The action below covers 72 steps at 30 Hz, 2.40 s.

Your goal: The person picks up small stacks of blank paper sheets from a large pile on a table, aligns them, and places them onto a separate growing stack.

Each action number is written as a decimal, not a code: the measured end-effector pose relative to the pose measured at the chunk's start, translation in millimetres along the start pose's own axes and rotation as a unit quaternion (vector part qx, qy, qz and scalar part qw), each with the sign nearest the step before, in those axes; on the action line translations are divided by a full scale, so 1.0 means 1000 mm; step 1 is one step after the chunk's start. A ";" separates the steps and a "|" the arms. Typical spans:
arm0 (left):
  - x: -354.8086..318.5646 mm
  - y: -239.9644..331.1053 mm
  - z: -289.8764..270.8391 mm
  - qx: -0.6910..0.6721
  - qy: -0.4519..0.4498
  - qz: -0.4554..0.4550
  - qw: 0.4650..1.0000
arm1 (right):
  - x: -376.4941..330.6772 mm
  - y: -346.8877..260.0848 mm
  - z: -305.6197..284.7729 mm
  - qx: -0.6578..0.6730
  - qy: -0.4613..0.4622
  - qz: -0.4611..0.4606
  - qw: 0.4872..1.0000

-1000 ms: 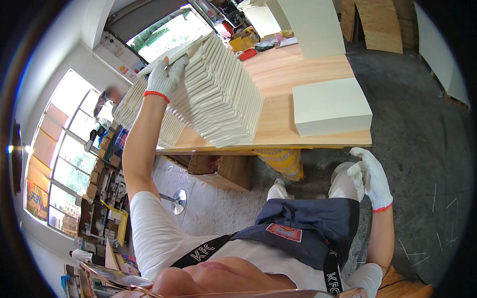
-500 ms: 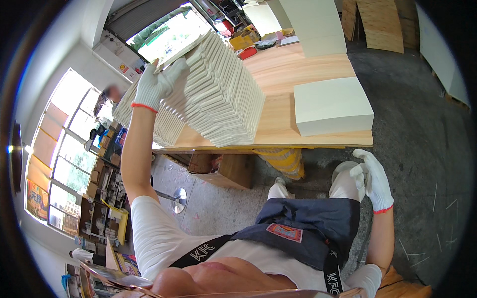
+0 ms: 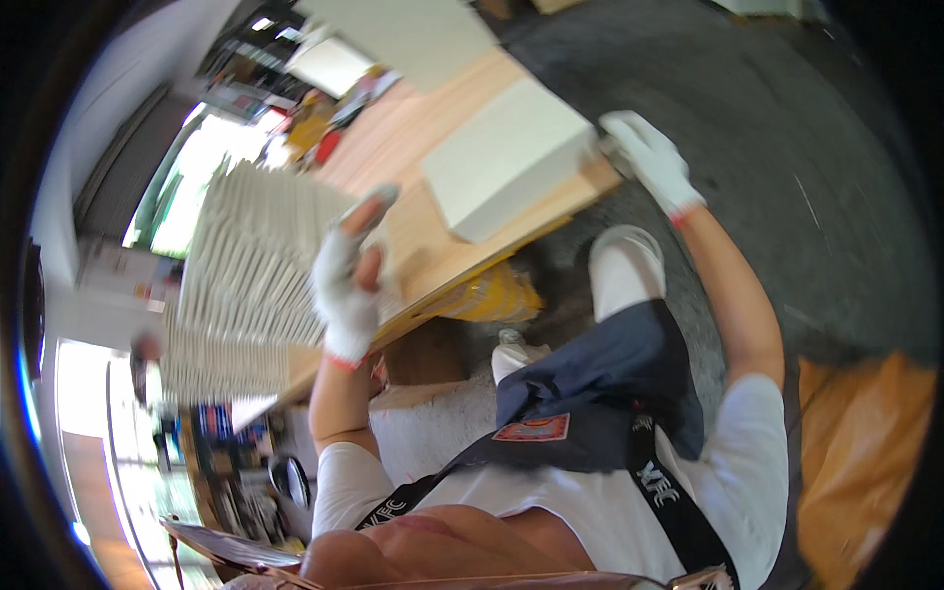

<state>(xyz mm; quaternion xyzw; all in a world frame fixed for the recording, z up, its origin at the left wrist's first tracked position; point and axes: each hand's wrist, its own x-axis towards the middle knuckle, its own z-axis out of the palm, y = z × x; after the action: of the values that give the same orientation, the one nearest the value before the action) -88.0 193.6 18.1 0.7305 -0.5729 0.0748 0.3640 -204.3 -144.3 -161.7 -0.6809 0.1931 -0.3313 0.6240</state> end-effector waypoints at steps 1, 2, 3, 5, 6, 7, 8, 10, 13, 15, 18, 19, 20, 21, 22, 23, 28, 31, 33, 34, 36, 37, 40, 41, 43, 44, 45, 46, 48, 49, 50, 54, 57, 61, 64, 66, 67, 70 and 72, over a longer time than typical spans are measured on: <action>0.024 0.005 0.029 0.066 -0.049 -0.029 0.996 | 0.007 -0.016 0.008 -0.009 0.001 0.098 0.995; 0.045 -0.018 0.058 0.120 -0.048 0.049 0.990 | 0.020 -0.019 0.010 -0.196 0.001 0.077 0.977; 0.064 -0.045 0.086 0.136 -0.048 0.084 0.986 | 0.028 -0.008 0.015 -0.290 0.035 -0.043 0.955; 0.097 -0.086 0.130 0.174 -0.104 0.055 0.978 | 0.043 -0.009 0.023 -0.361 -0.008 0.021 0.932; 0.108 -0.103 0.143 0.153 -0.121 0.019 0.981 | 0.047 -0.011 0.030 -0.403 -0.027 0.018 0.915; 0.118 -0.119 0.154 0.131 -0.138 -0.019 0.982 | 0.048 -0.024 0.037 -0.439 -0.053 0.002 0.897; 0.124 -0.124 0.163 0.108 -0.156 -0.053 0.980 | 0.046 -0.034 0.036 -0.474 -0.077 -0.012 0.877; 0.128 -0.133 0.175 0.064 -0.150 -0.081 0.983 | 0.056 -0.026 0.030 -0.516 -0.052 -0.160 0.840; 0.123 -0.140 0.186 0.074 -0.120 -0.074 0.987 | 0.069 -0.024 0.030 -0.530 -0.059 -0.273 0.800; 0.121 -0.144 0.191 0.049 -0.114 -0.052 0.991 | 0.078 -0.038 0.038 -0.505 -0.111 -0.247 0.819; 0.122 -0.150 0.199 -0.051 -0.126 -0.043 0.990 | 0.088 -0.016 0.054 -0.333 -0.070 -0.144 0.929; 0.119 -0.154 0.200 -0.070 -0.121 -0.061 0.988 | 0.086 -0.024 0.058 -0.315 -0.084 -0.050 0.944; 0.119 -0.154 0.202 -0.091 -0.117 -0.076 0.986 | 0.081 -0.025 0.059 -0.303 -0.067 -0.048 0.949; 0.118 -0.156 0.202 -0.127 -0.114 -0.081 0.982 | 0.076 -0.025 0.060 -0.292 -0.050 -0.045 0.954; 0.118 -0.152 0.199 -0.162 -0.113 -0.085 0.977 | 0.072 -0.024 0.060 -0.279 -0.031 -0.042 0.959; 0.118 -0.150 0.197 -0.197 -0.111 -0.090 0.970 | 0.071 -0.021 0.060 -0.276 -0.018 -0.048 0.960; 0.117 -0.142 0.194 -0.177 -0.140 -0.084 0.971 | 0.073 0.005 0.065 -0.295 0.060 -0.170 0.938; 0.117 -0.142 0.194 -0.157 -0.146 -0.083 0.973 | 0.074 0.014 0.064 -0.336 0.061 -0.221 0.914; 0.117 -0.146 0.195 -0.161 -0.136 -0.081 0.974 | 0.075 0.016 0.063 -0.341 0.062 -0.227 0.910; 0.117 -0.147 0.195 -0.160 -0.128 -0.078 0.976 | 0.075 0.017 0.064 -0.343 0.062 -0.230 0.909; 0.117 -0.148 0.194 -0.185 -0.115 -0.090 0.972 | 0.074 0.019 0.064 -0.363 0.083 -0.278 0.885; 0.118 -0.143 0.193 -0.213 -0.111 -0.104 0.965 | 0.074 0.020 0.064 -0.375 0.094 -0.300 0.872; 0.117 -0.127 0.191 -0.240 -0.039 -0.103 0.964 | 0.077 0.022 0.063 -0.383 0.041 -0.190 0.903; 0.116 -0.123 0.190 -0.239 -0.005 -0.095 0.966 | 0.075 0.020 0.063 -0.394 0.042 -0.210 0.894; 0.118 -0.133 0.189 -0.197 -0.045 -0.047 0.978 | 0.071 0.014 0.062 -0.416 0.044 -0.251 0.873; 0.119 -0.136 0.189 -0.176 -0.065 -0.023 0.982 | 0.071 0.014 0.063 -0.426 0.050 -0.264 0.864; 0.116 -0.138 0.189 -0.136 -0.098 -0.061 0.984 | 0.072 0.016 0.063 -0.437 0.056 -0.277 0.854; 0.117 -0.126 0.185 -0.096 -0.132 -0.099 0.982 | 0.073 0.018 0.062 -0.447 0.062 -0.290 0.844; 0.116 -0.120 0.187 -0.060 -0.147 -0.115 0.981 | 0.072 0.021 0.060 -0.456 0.069 -0.296 0.836; 0.115 -0.121 0.189 -0.063 -0.127 -0.095 0.985 | 0.071 0.021 0.061 -0.460 0.073 -0.300 0.833; 0.114 -0.124 0.190 -0.067 -0.108 -0.075 0.989 | 0.072 0.022 0.061 -0.452 0.071 -0.296 0.838; 0.115 -0.137 0.191 -0.115 -0.084 -0.054 0.988 | 0.069 0.011 0.057 -0.409 0.040 -0.231 0.882; 0.115 -0.133 0.188 -0.110 -0.034 -0.037 0.993 | 0.057 -0.021 0.043 -0.488 0.010 -0.099 0.867; 0.116 -0.132 0.193 -0.103 0.010 0.015 0.995 | 0.051 -0.010 0.029 -0.532 -0.009 -0.192 0.825; 0.116 -0.139 0.192 -0.082 -0.033 0.019 0.996 | 0.063 -0.009 0.028 -0.522 -0.011 -0.298 0.799; 0.117 -0.136 0.191 -0.088 -0.074 -0.023 0.993 | 0.075 -0.009 0.033 -0.498 0.003 -0.329 0.802; 0.118 -0.130 0.190 -0.095 -0.091 -0.052 0.990 | 0.077 -0.016 0.039 -0.471 -0.025 -0.272 0.839; 0.117 -0.133 0.191 -0.083 -0.091 -0.045 0.991 | 0.080 -0.015 0.056 -0.304 -0.035 -0.097 0.947; 0.116 -0.142 0.193 -0.102 -0.084 -0.037 0.991 | 0.075 -0.017 0.059 -0.259 -0.027 -0.089 0.961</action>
<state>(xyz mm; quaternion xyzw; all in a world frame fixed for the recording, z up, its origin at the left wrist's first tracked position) 17.4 -4.9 -123.6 0.7139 -0.5785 -0.0593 0.3902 -112.9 -150.2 -129.6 -0.8425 0.1935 -0.3058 0.3991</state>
